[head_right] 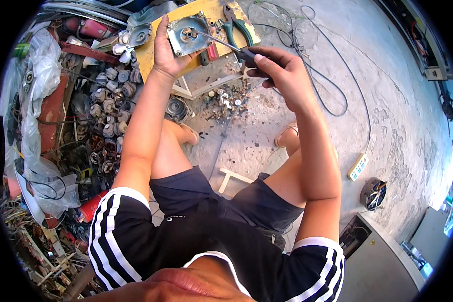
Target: The person disassembles metal motor components using a screwdriver by hand, prying parts apart and setting them on the floor and a small table.
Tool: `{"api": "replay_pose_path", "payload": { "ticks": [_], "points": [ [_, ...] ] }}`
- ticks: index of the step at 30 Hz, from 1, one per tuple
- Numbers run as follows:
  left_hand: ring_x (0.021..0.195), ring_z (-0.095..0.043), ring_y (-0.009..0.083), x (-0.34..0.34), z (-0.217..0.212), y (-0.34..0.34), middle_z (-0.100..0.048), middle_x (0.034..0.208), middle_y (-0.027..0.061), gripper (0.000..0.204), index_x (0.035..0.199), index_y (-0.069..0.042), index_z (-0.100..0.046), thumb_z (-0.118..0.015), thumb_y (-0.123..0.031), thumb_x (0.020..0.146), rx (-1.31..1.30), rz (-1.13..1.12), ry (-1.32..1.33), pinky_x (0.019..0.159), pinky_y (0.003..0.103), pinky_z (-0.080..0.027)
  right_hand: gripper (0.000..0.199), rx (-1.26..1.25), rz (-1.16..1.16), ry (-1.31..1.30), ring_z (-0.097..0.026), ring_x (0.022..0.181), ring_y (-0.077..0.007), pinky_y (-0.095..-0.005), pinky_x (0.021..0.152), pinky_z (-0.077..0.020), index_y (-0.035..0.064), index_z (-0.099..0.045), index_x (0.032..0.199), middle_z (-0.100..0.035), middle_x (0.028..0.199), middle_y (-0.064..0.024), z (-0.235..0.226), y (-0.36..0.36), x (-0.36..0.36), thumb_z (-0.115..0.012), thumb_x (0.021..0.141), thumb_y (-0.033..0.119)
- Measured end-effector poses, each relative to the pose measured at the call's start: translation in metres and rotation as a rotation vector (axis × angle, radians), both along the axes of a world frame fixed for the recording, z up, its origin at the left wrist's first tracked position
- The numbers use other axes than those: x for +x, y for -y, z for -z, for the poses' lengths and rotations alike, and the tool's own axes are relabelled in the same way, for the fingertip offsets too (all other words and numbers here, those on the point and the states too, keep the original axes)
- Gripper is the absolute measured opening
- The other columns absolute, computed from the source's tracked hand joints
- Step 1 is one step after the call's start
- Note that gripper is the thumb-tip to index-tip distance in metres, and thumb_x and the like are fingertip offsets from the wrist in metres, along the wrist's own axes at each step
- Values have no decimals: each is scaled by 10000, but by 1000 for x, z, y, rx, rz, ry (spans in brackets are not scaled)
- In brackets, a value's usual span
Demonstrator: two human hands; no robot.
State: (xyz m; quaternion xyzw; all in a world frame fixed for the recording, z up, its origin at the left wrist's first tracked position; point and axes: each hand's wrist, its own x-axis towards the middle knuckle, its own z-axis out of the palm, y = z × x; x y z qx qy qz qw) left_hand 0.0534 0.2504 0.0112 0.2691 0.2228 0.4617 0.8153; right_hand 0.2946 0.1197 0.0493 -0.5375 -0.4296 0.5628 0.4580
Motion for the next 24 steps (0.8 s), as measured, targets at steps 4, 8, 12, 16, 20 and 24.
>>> {"api": "replay_pose_path", "payload": {
  "ticks": [4, 8, 12, 16, 20, 24],
  "points": [
    [1135, -607, 354, 1, 3, 6, -614, 1235, 167, 657, 1322, -32, -497, -451, -562, 935, -8, -33, -52, 994, 498, -488, 334, -88, -21, -13, -670, 804, -84, -160, 550, -399, 32, -617, 1259, -719, 1008, -78, -3, -1, 5, -563, 965, 182],
    [1039, -664, 278, 8, 3, 14, -657, 1155, 145, 634, 1245, -41, -551, -455, -578, 922, 60, -145, -120, 961, 454, -520, 354, -153, -39, -92, -650, 772, -63, -137, 483, -394, -8, -590, 1271, -713, 988, -106, -4, 0, 4, -550, 969, 172],
    [1017, -672, 273, 6, 6, 14, -660, 1138, 159, 646, 1227, -28, -558, -455, -584, 914, 91, -157, -157, 947, 456, -528, 378, -225, -27, -202, -609, 703, -50, -125, 441, -395, -43, -561, 1283, -704, 969, -126, -2, 0, 5, -542, 972, 171],
    [1084, -633, 347, 2, 5, 19, -625, 1208, 196, 717, 1314, 10, -489, -387, -583, 925, -13, 15, -78, 972, 487, -501, 384, -292, -24, -266, -584, 676, -44, -123, 432, -389, -48, -554, 1288, -700, 963, -129, -1, -1, 0, -540, 975, 174],
    [1051, -649, 347, -1, 12, 11, -641, 1177, 200, 733, 1289, 28, -515, -388, -592, 918, -25, 32, -138, 942, 476, -524, 376, -207, -67, -151, -579, 672, -37, -127, 434, -380, -41, -576, 1270, -707, 951, -121, 1, -1, 5, -553, 971, 186],
    [1018, -667, 345, -5, 7, 12, -659, 1150, 194, 716, 1250, 28, -554, -394, -586, 919, -14, 102, -272, 902, 435, -553, 331, -86, -164, 29, -585, 682, -37, -158, 482, -397, 14, -639, 1226, -718, 933, -81, 2, -1, 13, -586, 961, 204]
  ]
}}
